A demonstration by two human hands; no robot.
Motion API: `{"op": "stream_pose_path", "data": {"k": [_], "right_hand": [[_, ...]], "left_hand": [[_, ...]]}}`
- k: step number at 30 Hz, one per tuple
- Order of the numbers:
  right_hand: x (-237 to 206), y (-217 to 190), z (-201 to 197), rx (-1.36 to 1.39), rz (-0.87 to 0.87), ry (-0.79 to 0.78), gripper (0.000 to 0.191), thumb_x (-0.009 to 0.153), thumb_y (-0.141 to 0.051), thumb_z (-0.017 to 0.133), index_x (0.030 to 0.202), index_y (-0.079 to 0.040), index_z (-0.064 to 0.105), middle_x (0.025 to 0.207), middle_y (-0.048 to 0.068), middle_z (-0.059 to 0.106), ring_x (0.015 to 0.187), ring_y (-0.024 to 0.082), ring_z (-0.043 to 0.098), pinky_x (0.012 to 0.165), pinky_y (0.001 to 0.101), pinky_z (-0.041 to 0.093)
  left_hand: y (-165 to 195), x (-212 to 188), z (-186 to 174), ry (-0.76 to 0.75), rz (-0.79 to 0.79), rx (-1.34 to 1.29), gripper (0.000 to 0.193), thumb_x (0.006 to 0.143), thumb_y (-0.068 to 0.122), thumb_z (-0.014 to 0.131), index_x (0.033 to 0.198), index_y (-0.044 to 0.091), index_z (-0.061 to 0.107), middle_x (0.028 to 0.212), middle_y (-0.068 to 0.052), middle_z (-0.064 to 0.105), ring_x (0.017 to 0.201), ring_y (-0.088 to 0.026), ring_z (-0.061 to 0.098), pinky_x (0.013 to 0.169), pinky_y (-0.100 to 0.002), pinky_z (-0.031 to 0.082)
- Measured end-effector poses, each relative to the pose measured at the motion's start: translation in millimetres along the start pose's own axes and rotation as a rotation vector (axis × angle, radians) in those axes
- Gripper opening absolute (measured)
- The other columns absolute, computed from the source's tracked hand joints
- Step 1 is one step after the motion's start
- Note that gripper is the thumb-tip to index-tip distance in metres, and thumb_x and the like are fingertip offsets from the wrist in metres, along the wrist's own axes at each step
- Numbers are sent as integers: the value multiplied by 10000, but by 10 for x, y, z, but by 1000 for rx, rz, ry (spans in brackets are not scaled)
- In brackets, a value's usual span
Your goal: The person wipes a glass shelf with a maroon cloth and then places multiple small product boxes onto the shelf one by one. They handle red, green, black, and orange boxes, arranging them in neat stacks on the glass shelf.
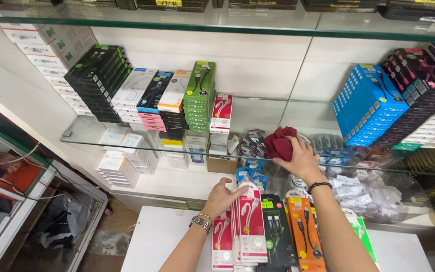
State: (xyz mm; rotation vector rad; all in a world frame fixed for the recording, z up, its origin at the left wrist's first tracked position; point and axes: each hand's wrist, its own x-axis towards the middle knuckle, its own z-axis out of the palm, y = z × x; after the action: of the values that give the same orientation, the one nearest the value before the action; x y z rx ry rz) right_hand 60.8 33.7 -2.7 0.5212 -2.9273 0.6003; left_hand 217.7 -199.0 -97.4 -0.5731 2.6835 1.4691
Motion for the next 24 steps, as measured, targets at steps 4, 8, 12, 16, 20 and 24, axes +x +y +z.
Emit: {"op": "stream_pose_path", "data": {"k": [4,8,12,16,20,24], "right_hand": [[-309,214,236,406,27,202,664,817,-292,841,1380,-124,532,1305,118,685,1233,300,627,1062,425,499],[-708,169,262,1251,52,234,641,852,-151,786,1413,-56,492,1286,75,669,1166,187,640,995,319,507],[-1419,-301,213,1342,63,8,707,838,-168,773,1458,-95,441,1329,67,645,1194,182,622,1017,341,489],[-1954,-817,158,632,-360,28,830,773,-259,848,1486,-114,450,1440,204,476,1340,360,483,1115,440,388],[-1858,-1070,87,396,-439,168,864,673,-233,865,1451,-162,496,1484,229,403,1362,445,398,1127,494,363],[-1486,-1017,-46,442,-358,229,716,738,-244,851,1386,-179,553,1455,195,484,1365,405,463,1118,449,423]], "left_hand": [[-224,-225,334,73,11,-53,1015,655,512,964,1336,-50,462,938,-205,743,866,-244,727,806,-343,573],[-194,-432,390,230,-48,-366,712,734,402,849,1251,-20,603,992,-151,762,790,-245,767,658,-373,617],[106,-641,299,228,-95,-1224,496,876,303,668,1257,77,444,1115,-134,706,927,-259,748,695,-424,634],[366,-780,112,-48,-89,-1557,471,958,457,502,1355,206,467,1323,-96,625,1170,-250,654,926,-447,585],[492,-833,61,-264,37,-1593,719,990,645,362,1479,138,505,1457,-97,585,1291,-235,601,1067,-386,509],[519,-899,193,-176,-77,-1447,661,947,641,387,1393,188,568,1393,-64,655,1263,-217,633,1016,-400,537]]}}
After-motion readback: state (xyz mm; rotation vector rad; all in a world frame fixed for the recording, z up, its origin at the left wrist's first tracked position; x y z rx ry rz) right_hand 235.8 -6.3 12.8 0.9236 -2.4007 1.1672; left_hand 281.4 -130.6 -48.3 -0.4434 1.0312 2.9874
